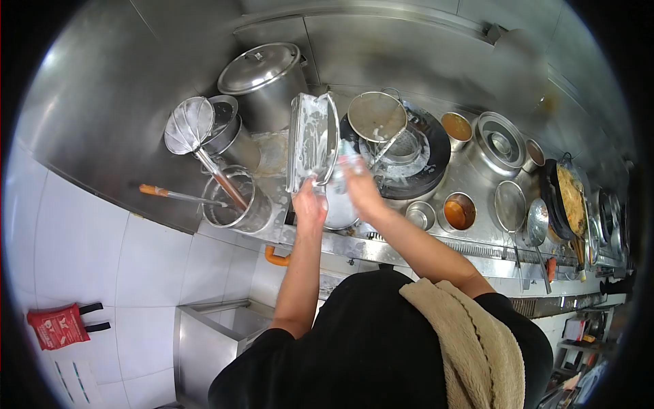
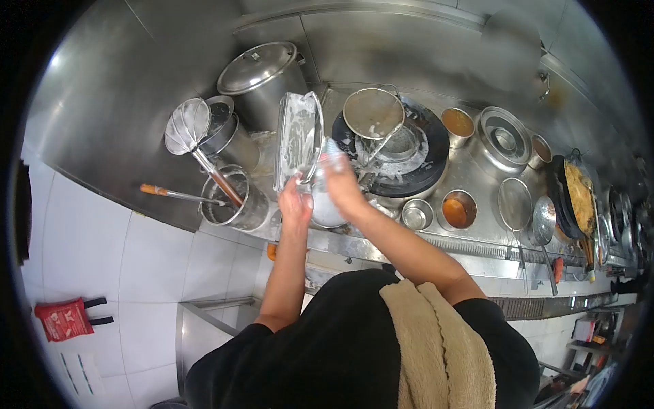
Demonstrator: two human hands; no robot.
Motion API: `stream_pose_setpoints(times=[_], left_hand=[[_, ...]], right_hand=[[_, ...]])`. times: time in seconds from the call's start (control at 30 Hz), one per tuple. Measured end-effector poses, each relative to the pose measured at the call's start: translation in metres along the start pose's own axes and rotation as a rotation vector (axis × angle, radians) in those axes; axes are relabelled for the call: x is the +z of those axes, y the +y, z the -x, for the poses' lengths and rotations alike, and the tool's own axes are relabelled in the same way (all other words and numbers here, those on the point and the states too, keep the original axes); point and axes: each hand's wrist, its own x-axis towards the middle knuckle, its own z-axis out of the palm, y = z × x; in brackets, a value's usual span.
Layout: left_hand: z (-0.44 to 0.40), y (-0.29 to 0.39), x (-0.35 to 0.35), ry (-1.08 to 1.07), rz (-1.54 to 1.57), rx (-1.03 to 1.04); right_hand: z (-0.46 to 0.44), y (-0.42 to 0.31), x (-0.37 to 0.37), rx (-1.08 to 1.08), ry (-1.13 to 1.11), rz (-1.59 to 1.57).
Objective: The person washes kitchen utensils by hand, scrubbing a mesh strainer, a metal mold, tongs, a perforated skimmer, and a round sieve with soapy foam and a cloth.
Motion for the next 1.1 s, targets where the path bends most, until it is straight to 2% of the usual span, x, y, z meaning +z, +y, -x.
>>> stream_pose_setpoints(times=[0.07,0.1,0.17,0.23,0.3,0.33,0.37,0.47,0.57,0.6,0.7,0.73,0.77,0.83,0.9,0.97,1.03,1.07,1.1], left_hand=[[-0.02,-0.015,-0.015,0.043,0.05,-0.034],[-0.015,-0.013,-0.014,0.038,-0.037,-0.022],[0.001,-0.006,-0.012,0.028,-0.207,0.006],[0.01,-0.007,-0.016,-0.003,-0.249,0.138],[0.031,0.001,-0.002,-0.033,-0.255,0.231],[0.035,0.008,-0.005,0.009,-0.293,0.173],[0.034,0.015,-0.005,-0.014,-0.318,0.209],[0.021,0.022,-0.012,-0.091,-0.366,0.353],[0.031,0.036,0.0,0.007,-0.332,0.204],[0.015,0.033,-0.02,0.002,-0.333,0.094],[-0.003,0.029,-0.042,-0.028,-0.224,-0.064],[-0.003,0.026,-0.033,-0.072,0.085,-0.124],[-0.007,0.025,-0.036,-0.09,0.148,-0.125],[-0.016,0.02,-0.049,-0.119,0.269,-0.134],[-0.006,0.024,-0.036,-0.248,0.346,-0.185],[-0.002,0.021,-0.017,-0.283,0.389,-0.241],[-0.001,0.013,-0.005,-0.21,0.412,-0.284],[-0.002,0.01,-0.013,-0.367,0.481,-0.34],[0.0,0.008,-0.016,-0.331,0.459,-0.377]], right_hand=[[0.004,0.004,0.022,-0.251,0.108,0.162],[0.012,-0.015,0.024,-0.345,0.014,0.06],[-0.023,-0.026,0.012,-0.535,0.141,0.168],[-0.066,-0.052,-0.003,-0.738,0.249,0.312],[-0.085,-0.096,-0.021,-0.854,0.182,0.548],[-0.085,-0.115,-0.03,-0.858,0.059,0.768],[-0.085,-0.129,-0.036,-0.853,-0.065,0.988],[-0.088,-0.142,-0.033,-0.666,-0.197,1.348],[-0.084,-0.143,-0.023,-0.761,-0.156,1.359],[-0.097,-0.133,-0.028,-1.012,-0.122,1.115],[-0.093,-0.143,-0.029,-0.266,-0.289,-0.069],[-0.087,-0.143,-0.025,-0.394,0.01,-0.029],[-0.093,-0.139,-0.037,-0.454,0.072,0.093],[-0.11,-0.102,-0.045,-0.357,0.059,0.016],[-0.094,-0.079,-0.04,-0.16,-0.198,-0.023],[-0.092,-0.062,-0.039,0.018,-0.546,-0.376],[-0.039,-0.101,-0.012,-0.042,-0.299,-0.418],[-0.046,-0.097,-0.015,-0.045,-0.342,-0.407],[-0.055,-0.099,-0.018,-0.05,-0.384,-0.395]])
